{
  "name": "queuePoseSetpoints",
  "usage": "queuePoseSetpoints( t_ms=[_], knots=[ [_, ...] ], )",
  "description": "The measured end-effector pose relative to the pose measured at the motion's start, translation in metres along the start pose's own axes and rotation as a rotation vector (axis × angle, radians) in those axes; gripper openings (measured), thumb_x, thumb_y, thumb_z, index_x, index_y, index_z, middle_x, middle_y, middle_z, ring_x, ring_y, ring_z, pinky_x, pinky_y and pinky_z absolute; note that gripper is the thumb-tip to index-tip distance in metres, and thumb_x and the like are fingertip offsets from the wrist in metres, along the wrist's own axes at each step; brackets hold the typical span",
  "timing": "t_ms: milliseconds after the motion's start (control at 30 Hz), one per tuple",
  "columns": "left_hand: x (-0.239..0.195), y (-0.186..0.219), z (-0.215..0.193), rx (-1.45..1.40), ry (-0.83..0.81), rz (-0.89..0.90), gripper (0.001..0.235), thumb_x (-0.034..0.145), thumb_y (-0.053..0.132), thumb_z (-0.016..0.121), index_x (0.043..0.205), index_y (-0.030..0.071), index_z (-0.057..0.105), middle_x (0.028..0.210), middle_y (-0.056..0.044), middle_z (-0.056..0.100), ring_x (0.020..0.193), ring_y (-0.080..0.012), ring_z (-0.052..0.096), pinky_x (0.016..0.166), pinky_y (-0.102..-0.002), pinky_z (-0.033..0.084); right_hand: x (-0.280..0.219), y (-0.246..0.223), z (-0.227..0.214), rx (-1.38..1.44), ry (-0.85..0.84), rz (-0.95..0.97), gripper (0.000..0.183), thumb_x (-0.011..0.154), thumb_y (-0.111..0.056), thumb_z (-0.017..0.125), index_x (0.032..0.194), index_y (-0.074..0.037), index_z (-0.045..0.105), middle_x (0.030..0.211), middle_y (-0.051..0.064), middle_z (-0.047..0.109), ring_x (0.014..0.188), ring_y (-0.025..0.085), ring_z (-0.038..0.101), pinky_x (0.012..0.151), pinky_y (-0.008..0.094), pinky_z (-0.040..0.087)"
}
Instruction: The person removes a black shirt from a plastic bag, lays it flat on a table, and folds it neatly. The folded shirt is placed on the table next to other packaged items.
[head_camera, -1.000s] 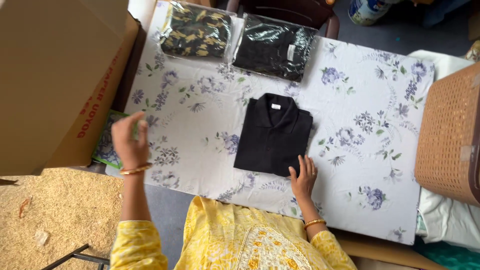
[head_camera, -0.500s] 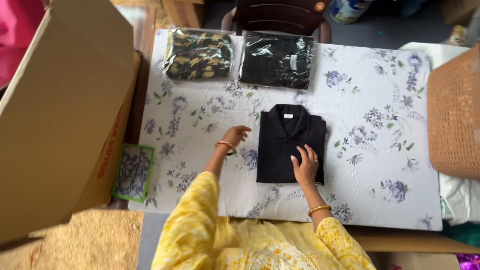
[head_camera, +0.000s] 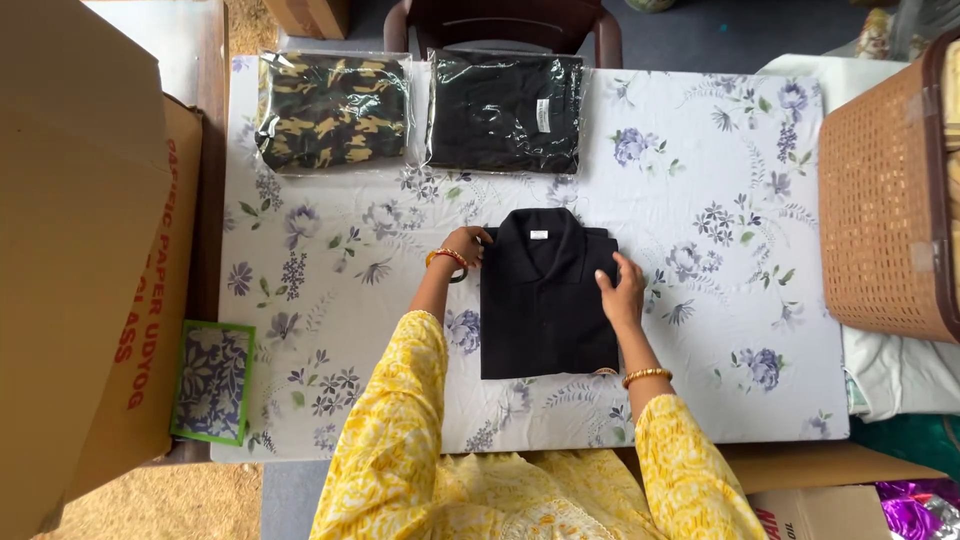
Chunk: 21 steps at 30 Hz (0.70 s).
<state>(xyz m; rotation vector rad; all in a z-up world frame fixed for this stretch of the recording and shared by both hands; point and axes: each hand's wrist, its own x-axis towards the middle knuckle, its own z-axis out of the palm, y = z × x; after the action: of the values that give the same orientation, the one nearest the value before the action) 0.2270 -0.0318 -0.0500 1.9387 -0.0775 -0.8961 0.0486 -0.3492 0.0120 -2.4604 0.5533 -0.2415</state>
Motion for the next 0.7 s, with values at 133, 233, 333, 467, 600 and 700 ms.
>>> queuePoseSetpoints(
  t_ms=[133, 233, 333, 467, 600, 700],
  knots=[
    [0.003, -0.014, -0.002, -0.046, -0.106, 0.002, 0.024, 0.092, 0.003, 0.067, 0.115, 0.007, 0.072, 0.078, -0.006, 0.071, 0.067, -0.0156, 0.071, 0.058, -0.03, 0.056, 0.028, 0.0, -0.001, 0.086, -0.055, 0.175, 0.055, 0.09, -0.023, 0.077, 0.14, -0.011, 0.059, 0.13, 0.014, 0.064, 0.111, 0.028, 0.063, 0.1, 0.041, 0.051],
    [-0.008, 0.0, -0.009, -0.045, -0.186, 0.027, 0.026, 0.092, 0.009, 0.07, 0.118, 0.01, 0.068, 0.079, -0.006, 0.07, 0.066, -0.0146, 0.069, 0.057, -0.029, 0.055, 0.041, -0.002, -0.004, 0.1, -0.045, 0.182, 0.055, 0.089, -0.023, 0.079, 0.139, -0.011, 0.059, 0.118, 0.014, 0.069, 0.096, 0.026, 0.066, 0.087, 0.04, 0.054],
    [-0.018, 0.008, -0.015, -0.016, -0.269, -0.011, 0.027, 0.092, 0.015, 0.071, 0.118, 0.011, 0.065, 0.08, -0.002, 0.072, 0.067, -0.0121, 0.071, 0.058, -0.028, 0.055, 0.049, -0.005, -0.008, 0.168, -0.083, 0.204, 0.049, 0.088, -0.021, 0.08, 0.133, -0.01, 0.063, 0.096, 0.011, 0.071, 0.078, 0.02, 0.066, 0.074, 0.035, 0.055],
    [-0.023, 0.014, -0.028, 0.032, -0.178, 0.001, 0.02, 0.092, 0.018, 0.074, 0.1, 0.001, 0.066, 0.078, -0.005, 0.073, 0.067, -0.0136, 0.072, 0.059, -0.03, 0.056, 0.065, 0.008, -0.005, 0.269, -0.153, 0.266, 0.027, 0.09, -0.014, 0.078, 0.116, -0.009, 0.073, 0.08, 0.003, 0.071, 0.065, 0.011, 0.059, 0.062, 0.029, 0.048],
    [-0.029, 0.022, -0.031, 0.146, -0.039, 0.029, 0.019, 0.092, 0.016, 0.074, 0.089, -0.001, 0.065, 0.075, -0.007, 0.073, 0.064, -0.0139, 0.072, 0.06, -0.03, 0.057, 0.074, 0.001, -0.008, 0.265, -0.16, 0.26, 0.023, 0.089, -0.009, 0.078, 0.112, -0.008, 0.075, 0.076, 0.001, 0.068, 0.064, 0.009, 0.056, 0.061, 0.027, 0.046],
    [-0.033, 0.023, -0.025, 0.14, 0.009, 0.075, 0.018, 0.088, 0.009, 0.076, 0.092, -0.002, 0.061, 0.075, -0.009, 0.071, 0.064, -0.0147, 0.071, 0.061, -0.03, 0.056, 0.076, -0.002, -0.007, 0.348, -0.231, 0.218, 0.027, 0.088, -0.008, 0.077, 0.115, -0.008, 0.072, 0.076, -0.001, 0.069, 0.065, 0.006, 0.057, 0.061, 0.025, 0.046]
  ],
)
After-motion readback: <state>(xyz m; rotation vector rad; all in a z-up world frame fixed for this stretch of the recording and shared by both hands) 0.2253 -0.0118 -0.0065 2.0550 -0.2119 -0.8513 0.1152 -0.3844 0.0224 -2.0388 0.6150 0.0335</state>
